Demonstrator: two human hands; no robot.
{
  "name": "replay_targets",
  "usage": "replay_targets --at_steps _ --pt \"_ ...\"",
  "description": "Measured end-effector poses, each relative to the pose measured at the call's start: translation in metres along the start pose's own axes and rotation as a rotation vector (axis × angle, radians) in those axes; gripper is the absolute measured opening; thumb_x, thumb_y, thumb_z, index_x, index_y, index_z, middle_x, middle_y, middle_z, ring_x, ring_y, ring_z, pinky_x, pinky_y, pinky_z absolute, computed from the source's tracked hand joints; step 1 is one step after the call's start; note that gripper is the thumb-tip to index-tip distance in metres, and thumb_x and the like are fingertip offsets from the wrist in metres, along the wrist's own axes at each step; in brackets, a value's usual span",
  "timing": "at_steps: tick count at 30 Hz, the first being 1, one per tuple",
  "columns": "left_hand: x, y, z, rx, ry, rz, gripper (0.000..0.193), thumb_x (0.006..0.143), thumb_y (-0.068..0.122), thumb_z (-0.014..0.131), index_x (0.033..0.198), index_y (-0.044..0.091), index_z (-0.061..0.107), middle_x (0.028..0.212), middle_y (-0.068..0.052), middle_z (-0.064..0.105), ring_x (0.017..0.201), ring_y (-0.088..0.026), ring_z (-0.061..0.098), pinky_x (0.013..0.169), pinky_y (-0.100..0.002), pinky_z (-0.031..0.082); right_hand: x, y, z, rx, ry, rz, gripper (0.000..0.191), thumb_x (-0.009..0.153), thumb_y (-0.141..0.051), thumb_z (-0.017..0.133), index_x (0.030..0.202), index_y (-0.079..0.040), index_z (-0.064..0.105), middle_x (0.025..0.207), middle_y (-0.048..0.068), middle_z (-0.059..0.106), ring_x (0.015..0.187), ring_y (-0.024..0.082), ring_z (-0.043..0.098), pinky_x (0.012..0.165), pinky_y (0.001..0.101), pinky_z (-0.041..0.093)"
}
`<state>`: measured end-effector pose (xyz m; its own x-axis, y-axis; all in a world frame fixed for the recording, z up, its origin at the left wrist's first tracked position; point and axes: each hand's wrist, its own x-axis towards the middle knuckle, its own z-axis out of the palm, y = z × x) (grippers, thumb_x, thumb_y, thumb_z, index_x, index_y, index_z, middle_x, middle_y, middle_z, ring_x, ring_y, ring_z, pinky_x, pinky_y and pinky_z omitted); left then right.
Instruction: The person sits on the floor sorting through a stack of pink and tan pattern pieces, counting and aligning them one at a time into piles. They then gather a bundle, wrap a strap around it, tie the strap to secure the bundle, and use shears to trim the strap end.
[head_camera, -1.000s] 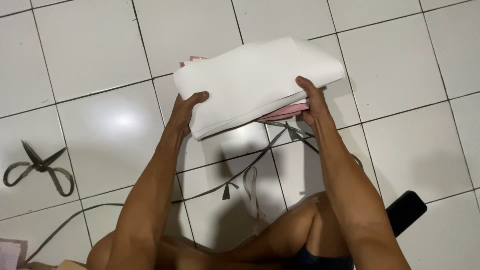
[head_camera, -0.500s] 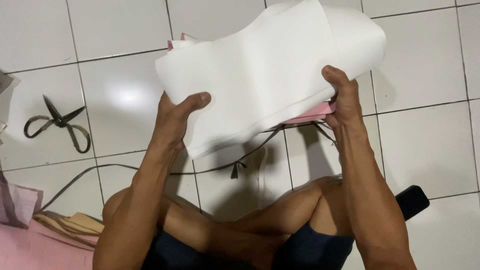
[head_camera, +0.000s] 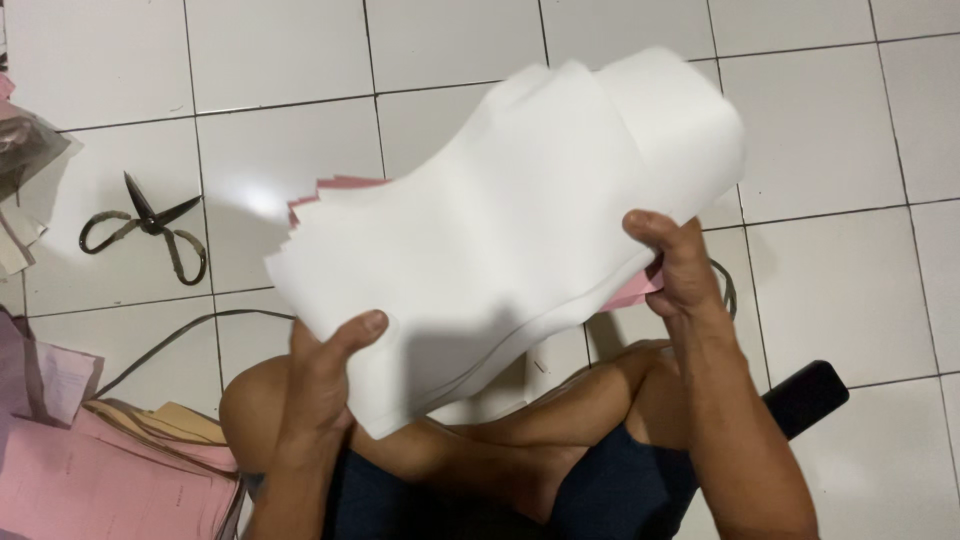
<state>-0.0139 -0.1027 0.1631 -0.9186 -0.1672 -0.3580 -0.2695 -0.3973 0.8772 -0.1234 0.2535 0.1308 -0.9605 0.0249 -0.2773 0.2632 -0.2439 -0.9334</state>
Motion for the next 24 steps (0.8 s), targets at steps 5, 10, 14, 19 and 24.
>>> replay_targets --at_steps 5,10,14,19,24 --pt "0.025 -0.097 -0.001 0.155 0.19 -0.294 0.078 0.074 0.022 0.079 0.144 0.0 0.051 0.13 -0.016 0.063 0.122 -0.03 0.057 0.102 -0.039 0.045 0.01 0.104 -0.029 0.019 0.033 0.238 0.082 0.077 -0.026 0.078 0.142 0.012 0.046 0.127 0.023 0.061 0.113 0.032 0.065 0.095 0.0443 0.058" --pt "0.041 -0.13 -0.009 0.102 0.223 -0.375 0.079 0.07 0.018 0.077 0.143 0.007 0.048 0.129 -0.013 0.062 0.117 -0.029 0.059 0.097 -0.041 0.05 0.021 0.133 -0.042 -0.121 0.154 0.428 0.081 0.076 -0.032 0.076 0.142 0.001 0.042 0.126 0.02 0.061 0.111 0.033 0.065 0.09 0.0502 0.059" --pt "0.053 -0.127 -0.012 0.1 0.217 -0.303 0.075 0.07 0.017 0.078 0.138 0.001 0.052 0.125 -0.017 0.065 0.111 -0.03 0.063 0.094 -0.042 0.053 0.02 0.117 -0.056 -0.484 0.157 0.363 0.069 0.079 -0.044 0.079 0.128 0.002 0.06 0.119 0.02 0.071 0.104 0.029 0.068 0.087 0.0407 0.056" --pt "0.054 -0.125 -0.011 0.279 0.245 -0.277 0.094 0.069 0.022 0.084 0.148 -0.001 0.038 0.137 -0.019 0.058 0.124 -0.029 0.056 0.103 -0.039 0.047 0.021 0.094 -0.121 -0.928 0.465 -0.078 0.053 0.102 -0.047 0.071 0.108 0.005 0.075 0.106 0.024 0.073 0.093 0.032 0.068 0.088 0.0425 0.054" --pt "0.047 -0.107 0.004 1.075 0.427 0.379 0.128 0.072 0.033 0.093 0.158 -0.007 0.008 0.159 -0.037 0.025 0.145 -0.047 0.026 0.116 -0.057 0.014 0.034 0.091 -0.147 -1.395 0.276 -0.613 0.068 0.073 -0.019 0.08 0.133 0.009 0.067 0.12 0.03 0.065 0.105 0.045 0.061 0.087 0.0525 0.051"
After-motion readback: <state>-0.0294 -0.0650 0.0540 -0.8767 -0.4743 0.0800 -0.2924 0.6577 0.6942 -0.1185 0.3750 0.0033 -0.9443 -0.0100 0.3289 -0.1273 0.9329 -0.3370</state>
